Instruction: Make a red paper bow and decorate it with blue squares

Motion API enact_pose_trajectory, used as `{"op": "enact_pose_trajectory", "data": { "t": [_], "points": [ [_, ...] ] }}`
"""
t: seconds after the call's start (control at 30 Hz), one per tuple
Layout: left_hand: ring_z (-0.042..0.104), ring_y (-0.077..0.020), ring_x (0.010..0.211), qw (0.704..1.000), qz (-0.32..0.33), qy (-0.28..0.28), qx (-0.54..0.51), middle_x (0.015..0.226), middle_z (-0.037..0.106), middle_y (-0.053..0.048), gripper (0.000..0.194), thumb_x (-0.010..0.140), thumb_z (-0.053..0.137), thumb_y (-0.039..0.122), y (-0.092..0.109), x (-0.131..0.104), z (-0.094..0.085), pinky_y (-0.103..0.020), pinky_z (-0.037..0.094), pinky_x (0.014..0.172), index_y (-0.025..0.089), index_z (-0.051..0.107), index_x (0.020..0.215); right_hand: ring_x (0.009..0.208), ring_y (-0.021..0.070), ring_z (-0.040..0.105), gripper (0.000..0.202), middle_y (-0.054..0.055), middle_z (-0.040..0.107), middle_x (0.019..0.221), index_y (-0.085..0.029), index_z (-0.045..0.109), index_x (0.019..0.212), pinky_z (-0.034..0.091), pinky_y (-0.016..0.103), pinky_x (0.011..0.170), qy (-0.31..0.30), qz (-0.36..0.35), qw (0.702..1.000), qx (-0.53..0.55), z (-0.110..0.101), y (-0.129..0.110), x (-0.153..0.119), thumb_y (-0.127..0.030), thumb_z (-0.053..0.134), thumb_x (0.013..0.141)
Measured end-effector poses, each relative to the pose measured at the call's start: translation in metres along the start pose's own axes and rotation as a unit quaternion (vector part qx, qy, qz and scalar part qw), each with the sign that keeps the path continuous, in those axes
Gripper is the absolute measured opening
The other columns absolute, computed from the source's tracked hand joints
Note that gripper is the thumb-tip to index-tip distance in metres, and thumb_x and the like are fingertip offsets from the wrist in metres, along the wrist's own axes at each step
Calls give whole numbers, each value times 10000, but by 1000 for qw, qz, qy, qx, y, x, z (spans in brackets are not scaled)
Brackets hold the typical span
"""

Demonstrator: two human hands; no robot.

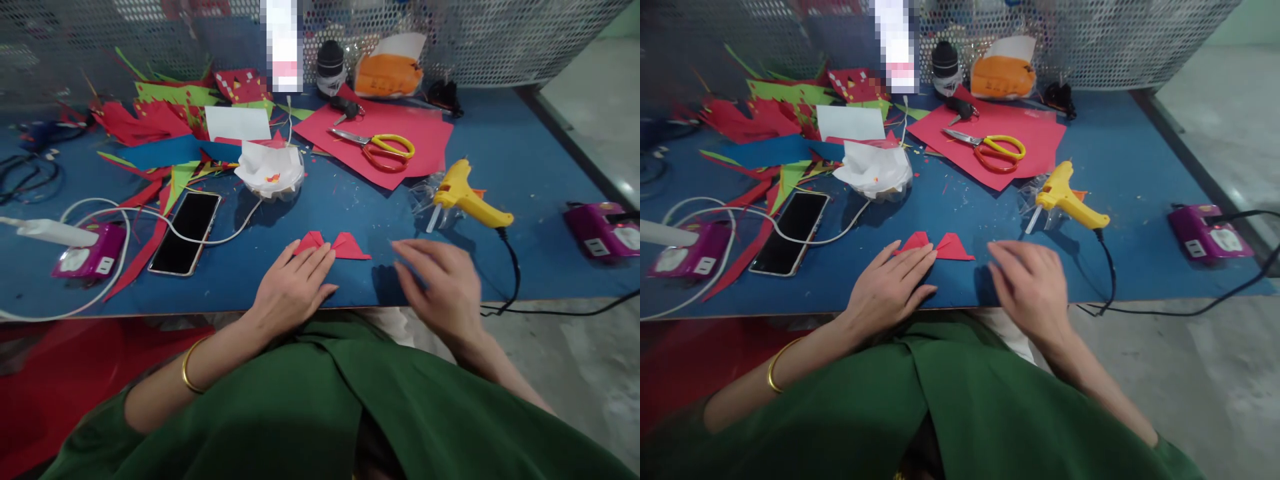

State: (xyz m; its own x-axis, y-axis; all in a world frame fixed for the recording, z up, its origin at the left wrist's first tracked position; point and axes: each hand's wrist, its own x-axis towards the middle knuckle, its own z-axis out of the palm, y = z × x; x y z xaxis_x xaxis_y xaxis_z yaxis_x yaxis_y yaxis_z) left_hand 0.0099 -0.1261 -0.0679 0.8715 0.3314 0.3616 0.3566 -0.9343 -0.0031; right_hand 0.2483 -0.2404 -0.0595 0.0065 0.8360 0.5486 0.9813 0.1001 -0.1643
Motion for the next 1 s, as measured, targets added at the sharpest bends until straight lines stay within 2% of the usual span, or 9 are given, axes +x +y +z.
{"op": "enact_pose_trajectory", "data": {
  "t": [0.1,0.2,0.27,0.33,0.43,0.53,0.7,0.83,1.0],
  "points": [
    [695,-250,1059,999,-16,35,-2,1233,727,-136,286,1007,513,232,-2,10,1,-477,467,1033,92,649,1217,1107,305,648,357,181,695,1208,-158,652,1277,476,432,898,23,98,989,-108,-19,33,15,-288,587,951],
    [682,-222,957,999,-20,39,-32,1069,760,-89,188,987,543,196,-3,24,5,-407,495,927,133,686,1091,1146,349,611,499,241,636,1306,-95,592,1347,454,445,877,-72,164,963,-200,-31,67,33,-349,593,917],
    [658,-225,927,998,-21,11,-51,1023,749,-78,151,975,573,225,-4,35,7,-387,487,861,153,694,1032,1121,358,610,498,234,648,1292,-84,589,1330,438,438,846,-157,159,948,-227,-33,84,43,-337,572,902],
    [635,-236,920,997,-37,-34,-60,1008,730,-77,135,959,610,265,-5,43,8,-378,463,811,164,690,998,1074,348,623,449,213,673,1245,-104,605,1290,420,423,804,-209,144,935,-246,-33,94,50,-313,520,902],
    [601,-238,900,989,-71,-95,-84,986,700,-71,140,943,641,309,-9,51,6,-368,422,767,173,673,939,1013,328,633,411,189,686,1198,-132,626,1229,390,398,753,-226,133,925,-276,-29,100,53,-275,458,883],
    [578,-232,894,981,-92,-122,-122,966,683,-56,143,945,638,316,-12,54,4,-366,395,766,183,656,897,966,331,630,423,191,689,1155,-124,630,1202,379,390,722,-224,126,920,-298,-24,103,53,-261,464,839],
    [568,-232,907,970,-102,-150,-164,977,675,-46,122,949,629,304,-16,57,3,-369,377,774,189,649,917,922,345,619,440,190,687,1065,-123,655,1167,411,395,721,-178,112,933,-290,-16,110,51,-288,507,787],
    [567,-224,886,969,-87,-161,-164,952,669,-49,157,975,578,312,-18,57,3,-359,377,758,190,643,901,997,345,598,455,189,668,1103,-125,640,1186,452,427,817,-81,130,959,-238,-19,111,47,-326,523,796],
    [558,-209,799,983,-56,-116,-128,873,657,-36,158,980,565,289,-20,55,7,-357,380,705,189,631,877,1105,361,597,453,207,652,1108,-114,580,1191,468,481,892,52,172,967,-179,-29,96,36,-331,629,797]
  ]
}}
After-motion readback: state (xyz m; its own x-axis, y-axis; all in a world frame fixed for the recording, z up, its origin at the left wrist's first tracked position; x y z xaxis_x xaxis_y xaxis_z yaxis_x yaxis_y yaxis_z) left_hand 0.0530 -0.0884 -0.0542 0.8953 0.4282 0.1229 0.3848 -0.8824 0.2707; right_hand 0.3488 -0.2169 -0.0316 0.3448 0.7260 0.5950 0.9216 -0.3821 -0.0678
